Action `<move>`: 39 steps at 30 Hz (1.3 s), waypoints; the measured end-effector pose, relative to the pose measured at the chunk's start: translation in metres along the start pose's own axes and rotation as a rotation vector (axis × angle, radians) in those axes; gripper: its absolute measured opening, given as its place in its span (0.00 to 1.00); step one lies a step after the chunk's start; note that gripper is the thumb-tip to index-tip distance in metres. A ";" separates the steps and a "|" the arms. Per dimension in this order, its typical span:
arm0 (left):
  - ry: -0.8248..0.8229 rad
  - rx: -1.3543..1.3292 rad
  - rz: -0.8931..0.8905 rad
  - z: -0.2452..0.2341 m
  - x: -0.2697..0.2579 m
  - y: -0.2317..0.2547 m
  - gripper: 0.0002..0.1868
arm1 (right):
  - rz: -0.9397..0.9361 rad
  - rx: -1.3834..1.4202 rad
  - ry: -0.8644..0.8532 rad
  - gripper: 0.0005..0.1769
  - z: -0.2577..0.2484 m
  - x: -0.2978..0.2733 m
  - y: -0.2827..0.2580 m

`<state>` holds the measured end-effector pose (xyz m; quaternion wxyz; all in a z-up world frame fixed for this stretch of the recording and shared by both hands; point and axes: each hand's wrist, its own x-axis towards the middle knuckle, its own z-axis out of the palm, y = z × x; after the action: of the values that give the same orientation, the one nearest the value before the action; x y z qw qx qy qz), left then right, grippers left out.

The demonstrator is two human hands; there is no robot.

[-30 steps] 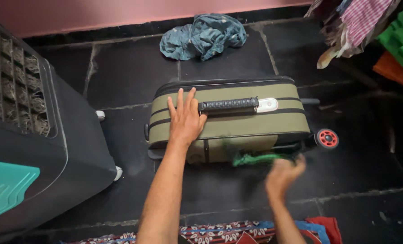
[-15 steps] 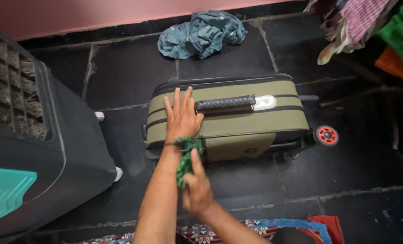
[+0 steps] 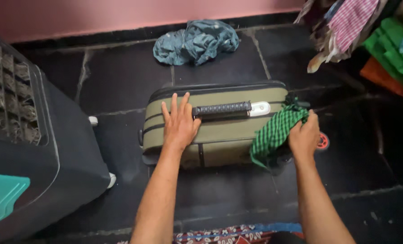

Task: The person wipes different parts and sides of two suitcases with a cloth, handling them one at a time and moving them across the floor to access different surfaces.

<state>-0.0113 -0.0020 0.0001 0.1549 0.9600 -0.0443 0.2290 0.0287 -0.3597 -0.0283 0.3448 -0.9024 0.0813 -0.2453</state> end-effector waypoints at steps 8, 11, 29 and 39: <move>-0.020 0.013 -0.027 -0.002 0.003 0.002 0.25 | -0.550 -0.103 0.055 0.19 0.016 -0.051 -0.044; -0.017 0.033 -0.016 -0.003 0.001 0.003 0.25 | -0.559 -0.072 0.015 0.19 0.018 -0.071 -0.073; 0.015 0.007 -0.008 -0.002 -0.002 0.003 0.36 | 0.037 0.665 -0.087 0.01 -0.072 0.041 0.050; -0.042 0.068 -0.027 0.003 0.001 -0.002 0.38 | -0.057 0.296 -0.058 0.25 -0.055 0.009 0.140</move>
<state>-0.0092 -0.0012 -0.0028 0.1243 0.9698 -0.0270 0.2082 0.0121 -0.4998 -0.0825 0.4690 -0.8505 0.0085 -0.2381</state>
